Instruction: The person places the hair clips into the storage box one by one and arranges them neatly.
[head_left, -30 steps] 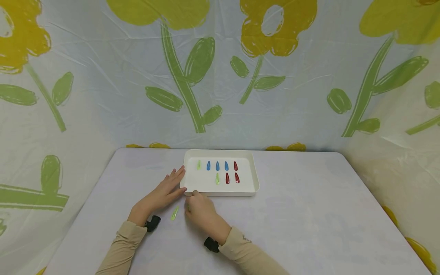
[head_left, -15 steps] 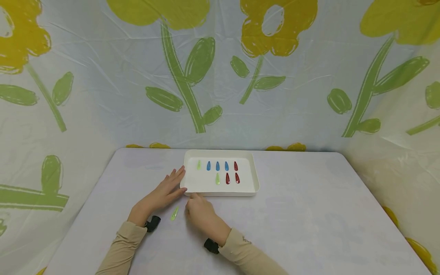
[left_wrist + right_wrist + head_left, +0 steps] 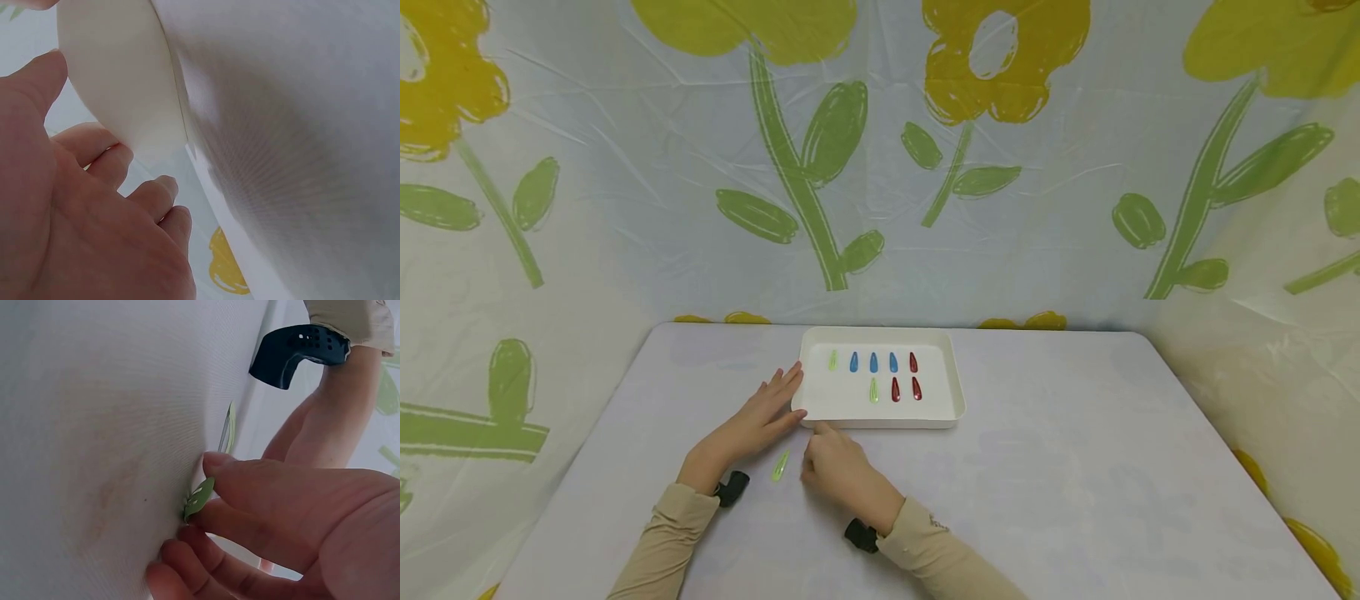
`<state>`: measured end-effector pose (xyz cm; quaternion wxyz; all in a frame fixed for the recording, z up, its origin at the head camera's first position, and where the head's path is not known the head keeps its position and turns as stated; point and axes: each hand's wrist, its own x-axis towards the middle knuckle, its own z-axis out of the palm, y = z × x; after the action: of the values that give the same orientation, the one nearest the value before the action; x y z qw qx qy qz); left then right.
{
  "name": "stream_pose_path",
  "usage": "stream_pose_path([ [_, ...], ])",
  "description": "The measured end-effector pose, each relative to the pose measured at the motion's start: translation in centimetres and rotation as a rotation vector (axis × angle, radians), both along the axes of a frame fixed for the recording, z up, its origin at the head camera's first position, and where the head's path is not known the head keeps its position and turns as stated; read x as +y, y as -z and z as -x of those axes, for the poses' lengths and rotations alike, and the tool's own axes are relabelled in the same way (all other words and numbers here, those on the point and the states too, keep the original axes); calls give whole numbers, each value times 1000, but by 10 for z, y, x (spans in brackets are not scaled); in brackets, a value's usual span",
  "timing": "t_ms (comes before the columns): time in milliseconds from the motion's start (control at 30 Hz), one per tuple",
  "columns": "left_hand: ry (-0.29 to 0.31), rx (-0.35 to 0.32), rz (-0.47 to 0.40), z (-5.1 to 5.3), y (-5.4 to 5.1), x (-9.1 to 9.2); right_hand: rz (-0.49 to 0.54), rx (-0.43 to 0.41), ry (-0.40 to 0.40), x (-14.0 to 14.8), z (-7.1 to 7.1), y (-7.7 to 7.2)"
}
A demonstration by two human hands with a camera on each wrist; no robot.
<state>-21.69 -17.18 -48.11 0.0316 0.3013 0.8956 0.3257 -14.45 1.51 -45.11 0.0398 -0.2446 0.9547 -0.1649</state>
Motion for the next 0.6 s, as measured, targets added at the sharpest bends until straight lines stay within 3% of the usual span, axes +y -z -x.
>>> stream_pose_path([
  [600, -11, -11, 22, 0, 0, 1, 28, -28, -5, 0, 1, 0],
])
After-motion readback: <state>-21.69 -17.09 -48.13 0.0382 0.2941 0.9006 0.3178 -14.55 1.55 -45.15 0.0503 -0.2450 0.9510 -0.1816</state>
